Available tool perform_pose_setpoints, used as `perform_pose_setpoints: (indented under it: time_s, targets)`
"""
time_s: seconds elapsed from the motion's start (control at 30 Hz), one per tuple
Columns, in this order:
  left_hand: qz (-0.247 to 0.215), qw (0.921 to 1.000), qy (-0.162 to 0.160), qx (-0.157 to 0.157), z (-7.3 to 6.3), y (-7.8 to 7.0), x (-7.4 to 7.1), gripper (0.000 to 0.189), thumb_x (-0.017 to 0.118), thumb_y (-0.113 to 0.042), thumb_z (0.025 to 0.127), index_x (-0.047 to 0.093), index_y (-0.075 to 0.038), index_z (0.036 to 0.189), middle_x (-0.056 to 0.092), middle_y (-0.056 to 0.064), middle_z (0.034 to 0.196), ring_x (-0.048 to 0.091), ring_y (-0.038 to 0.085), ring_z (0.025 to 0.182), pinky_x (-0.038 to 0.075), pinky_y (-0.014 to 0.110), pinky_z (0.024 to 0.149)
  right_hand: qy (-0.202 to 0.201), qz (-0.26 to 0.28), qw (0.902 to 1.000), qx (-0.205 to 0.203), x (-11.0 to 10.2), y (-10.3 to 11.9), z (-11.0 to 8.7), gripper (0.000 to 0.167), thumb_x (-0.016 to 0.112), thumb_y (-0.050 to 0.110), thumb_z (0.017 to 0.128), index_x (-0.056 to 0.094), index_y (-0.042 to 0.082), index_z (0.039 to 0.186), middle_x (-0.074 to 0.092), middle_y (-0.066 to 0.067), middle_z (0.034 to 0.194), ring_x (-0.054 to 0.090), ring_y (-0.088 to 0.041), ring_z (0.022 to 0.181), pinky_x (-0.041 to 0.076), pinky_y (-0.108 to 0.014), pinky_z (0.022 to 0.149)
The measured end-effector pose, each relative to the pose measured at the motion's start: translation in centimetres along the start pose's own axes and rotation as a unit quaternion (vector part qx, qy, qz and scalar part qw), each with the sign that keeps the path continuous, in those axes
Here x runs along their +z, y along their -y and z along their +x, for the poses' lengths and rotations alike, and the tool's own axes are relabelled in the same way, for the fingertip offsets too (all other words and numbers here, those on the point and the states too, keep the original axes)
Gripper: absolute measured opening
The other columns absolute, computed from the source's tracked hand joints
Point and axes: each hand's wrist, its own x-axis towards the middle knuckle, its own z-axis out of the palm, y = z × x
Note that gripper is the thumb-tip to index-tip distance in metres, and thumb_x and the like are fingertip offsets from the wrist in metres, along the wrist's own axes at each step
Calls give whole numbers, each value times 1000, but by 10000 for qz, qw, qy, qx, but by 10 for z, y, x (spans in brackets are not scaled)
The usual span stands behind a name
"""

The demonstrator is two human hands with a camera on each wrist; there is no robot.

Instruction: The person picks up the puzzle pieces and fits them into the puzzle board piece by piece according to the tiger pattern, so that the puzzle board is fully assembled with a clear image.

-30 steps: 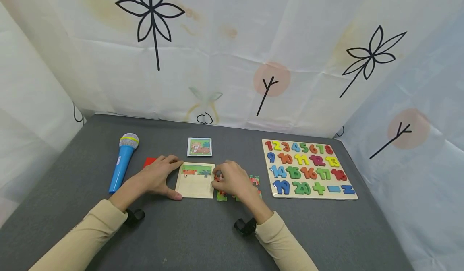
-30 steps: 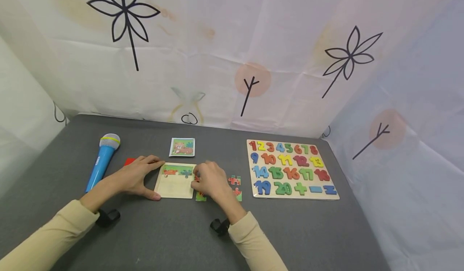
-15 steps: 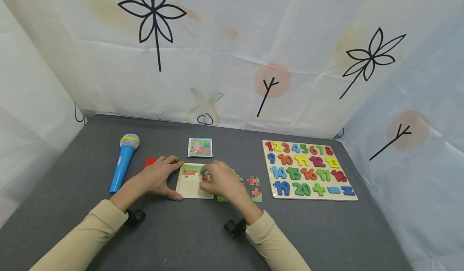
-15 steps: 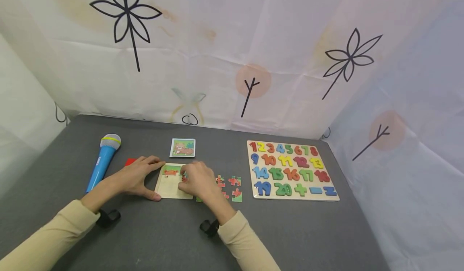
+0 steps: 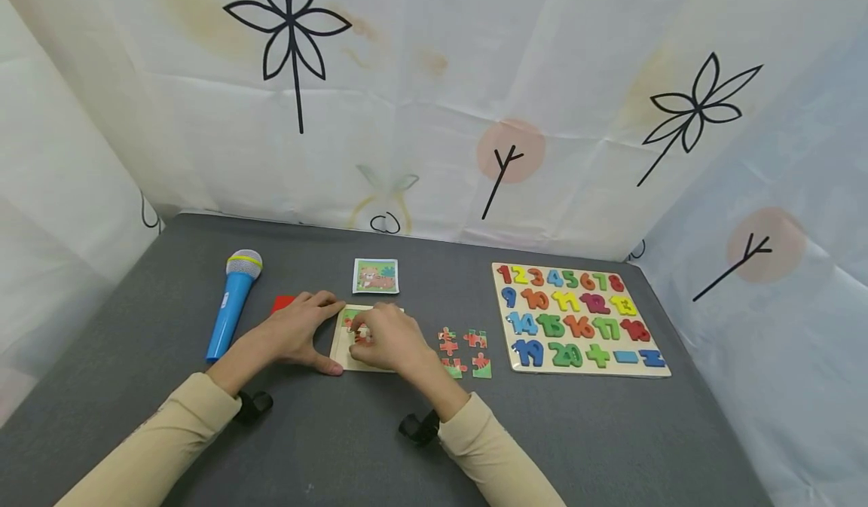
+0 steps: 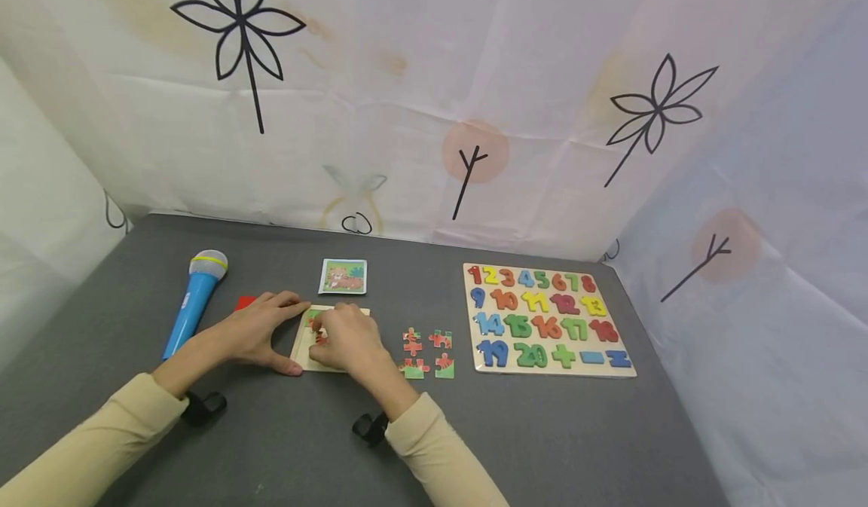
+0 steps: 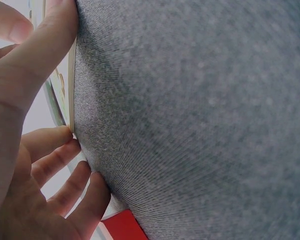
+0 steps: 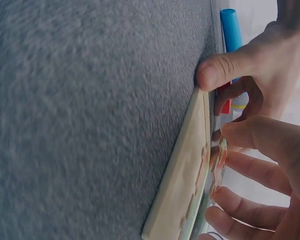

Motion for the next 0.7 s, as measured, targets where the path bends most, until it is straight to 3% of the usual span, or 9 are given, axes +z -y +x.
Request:
perform_pose_setpoints:
  time_s: [0.3,0.7]
  targets:
    - [-4,9999,-64,78,-1,-1,-2,109,87,-68,65,54,-1,145,54,18,143,51,41,128,50,59,102,-23,-147,9996,-232,6,4,4,19,76,25,87,79,19,106,68,0,93,60,-15,86,39,-22,56]
    - [5,9999,-78,83,0,0,-1,110,87,-68,64,55,-1,145,55,18,143,51,41,127,51,59,101,-23,-338,9992,-199,11,6,9,21,77,28,89,79,20,108,69,-1,96,59,-15,82,37,-21,57]
